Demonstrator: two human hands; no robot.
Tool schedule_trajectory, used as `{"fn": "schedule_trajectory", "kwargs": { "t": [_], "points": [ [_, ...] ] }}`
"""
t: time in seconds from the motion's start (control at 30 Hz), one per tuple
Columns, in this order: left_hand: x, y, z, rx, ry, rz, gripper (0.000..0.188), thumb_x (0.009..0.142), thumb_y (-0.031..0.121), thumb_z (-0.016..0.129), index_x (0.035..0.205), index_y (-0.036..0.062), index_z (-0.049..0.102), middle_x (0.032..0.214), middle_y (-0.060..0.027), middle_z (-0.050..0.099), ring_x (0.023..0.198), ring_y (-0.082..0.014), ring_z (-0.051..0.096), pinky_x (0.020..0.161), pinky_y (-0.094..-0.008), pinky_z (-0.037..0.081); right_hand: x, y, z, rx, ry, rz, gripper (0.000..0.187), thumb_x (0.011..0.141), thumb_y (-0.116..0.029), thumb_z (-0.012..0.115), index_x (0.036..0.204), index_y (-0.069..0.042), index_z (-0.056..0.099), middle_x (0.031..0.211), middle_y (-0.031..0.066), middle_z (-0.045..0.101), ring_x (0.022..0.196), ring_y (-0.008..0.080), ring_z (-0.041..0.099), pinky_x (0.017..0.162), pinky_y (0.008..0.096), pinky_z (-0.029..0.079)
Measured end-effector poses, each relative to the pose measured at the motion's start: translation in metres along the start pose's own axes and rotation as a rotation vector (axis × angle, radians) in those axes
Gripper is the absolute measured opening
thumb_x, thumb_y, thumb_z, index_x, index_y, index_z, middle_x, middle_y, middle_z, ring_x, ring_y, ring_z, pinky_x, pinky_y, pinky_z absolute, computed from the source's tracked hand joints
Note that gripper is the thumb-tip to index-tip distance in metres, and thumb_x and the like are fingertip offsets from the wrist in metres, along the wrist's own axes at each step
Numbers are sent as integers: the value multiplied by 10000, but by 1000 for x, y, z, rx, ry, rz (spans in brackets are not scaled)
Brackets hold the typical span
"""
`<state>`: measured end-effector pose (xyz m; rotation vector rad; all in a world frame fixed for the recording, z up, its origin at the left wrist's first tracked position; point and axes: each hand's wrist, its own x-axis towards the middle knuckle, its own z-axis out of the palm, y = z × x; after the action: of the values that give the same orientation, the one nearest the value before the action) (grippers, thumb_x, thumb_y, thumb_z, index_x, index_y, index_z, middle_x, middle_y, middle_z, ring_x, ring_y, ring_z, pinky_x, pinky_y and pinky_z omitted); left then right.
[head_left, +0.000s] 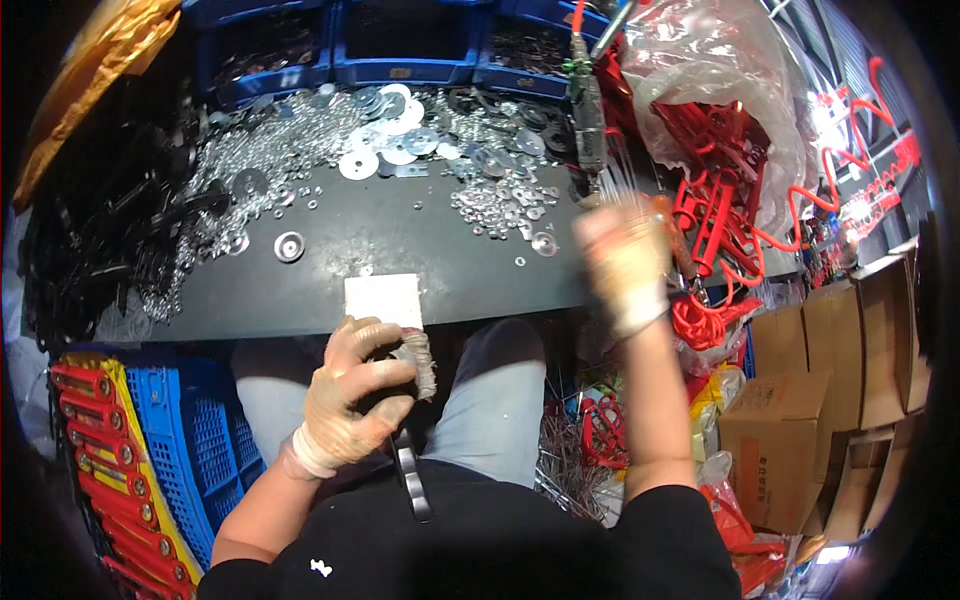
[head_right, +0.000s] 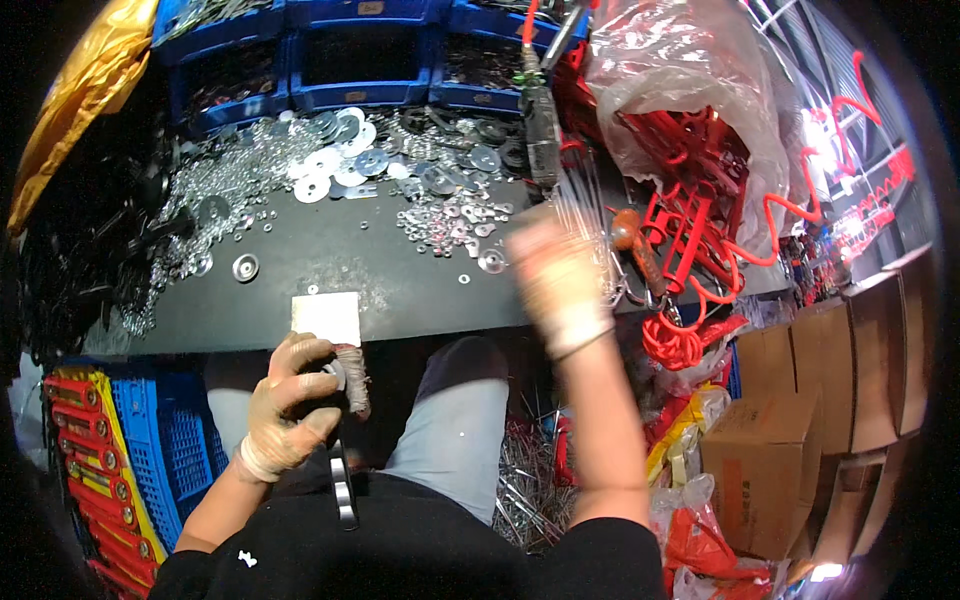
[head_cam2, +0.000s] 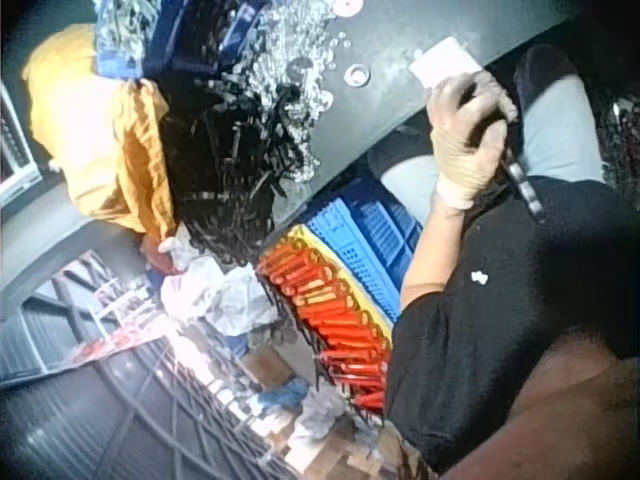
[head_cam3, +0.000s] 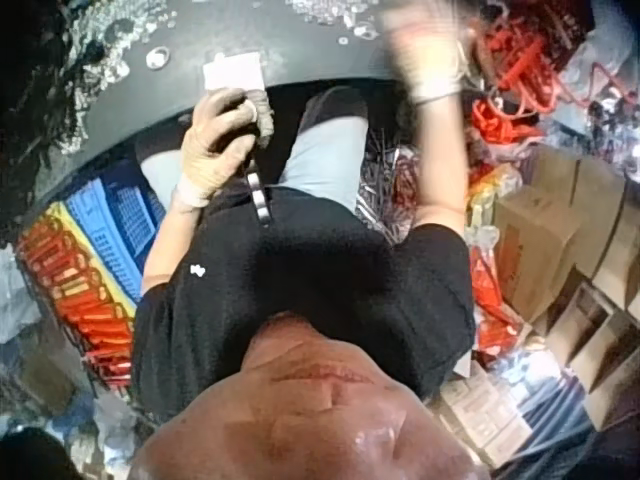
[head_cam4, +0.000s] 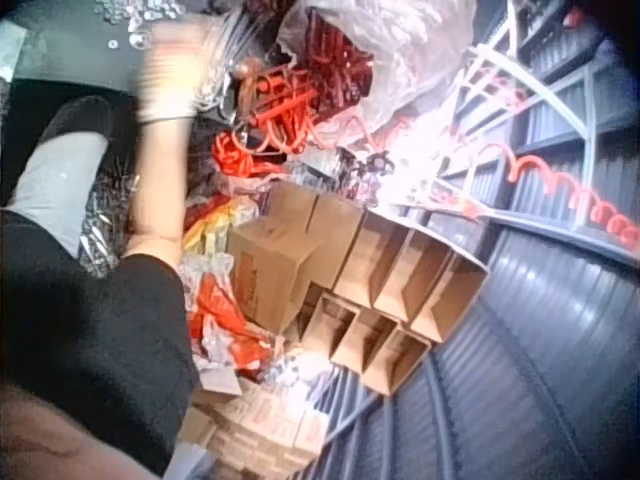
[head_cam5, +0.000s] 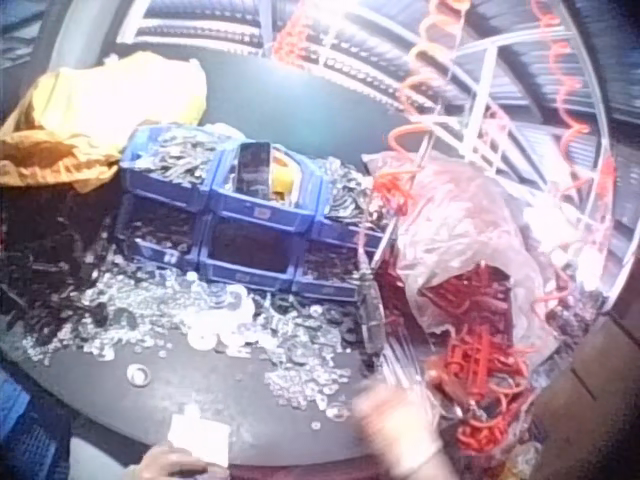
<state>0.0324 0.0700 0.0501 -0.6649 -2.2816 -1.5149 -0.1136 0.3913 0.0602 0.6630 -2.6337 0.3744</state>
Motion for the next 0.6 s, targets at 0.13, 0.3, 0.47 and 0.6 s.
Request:
{"fn": "schedule_trajectory", "kwargs": {
  "t": [0.13,0.3,0.47,0.6],
  "points": [
    [12,-12,1,-168,-83,131,245,673,73,626,914,37,644,1000,-142,614,936,-324,566,867,-420,418,-63,267,-73,-593,-43,916,504,819,-430,522,856,60,636,875,332,611,838,464,608,747,515,465],
    [3,-17,6,-60,18,2,534,651,112,683,1164,70,538,1042,-169,613,902,-381,588,933,-426,419,-22,286,-76,853,525,1150,225,861,-262,584,928,-57,648,871,105,676,831,231,649,821,358,510],
    [-9,-8,2,-269,54,-287,510,682,159,733,1147,69,545,1173,-185,544,1036,-375,572,900,-391,459,1,28,-55,1873,406,485,177,871,-47,589,1047,-64,574,911,87,637,861,228,620,866,415,486],
    [0,-20,-6,-27,4,29,481,642,188,747,1066,58,562,1122,-168,570,1052,-363,546,931,-430,425,-17,-97,-34,1705,42,-35,149,863,-62,620,966,-41,515,754,109,598,742,249,615,800,397,484]
  ]
}}
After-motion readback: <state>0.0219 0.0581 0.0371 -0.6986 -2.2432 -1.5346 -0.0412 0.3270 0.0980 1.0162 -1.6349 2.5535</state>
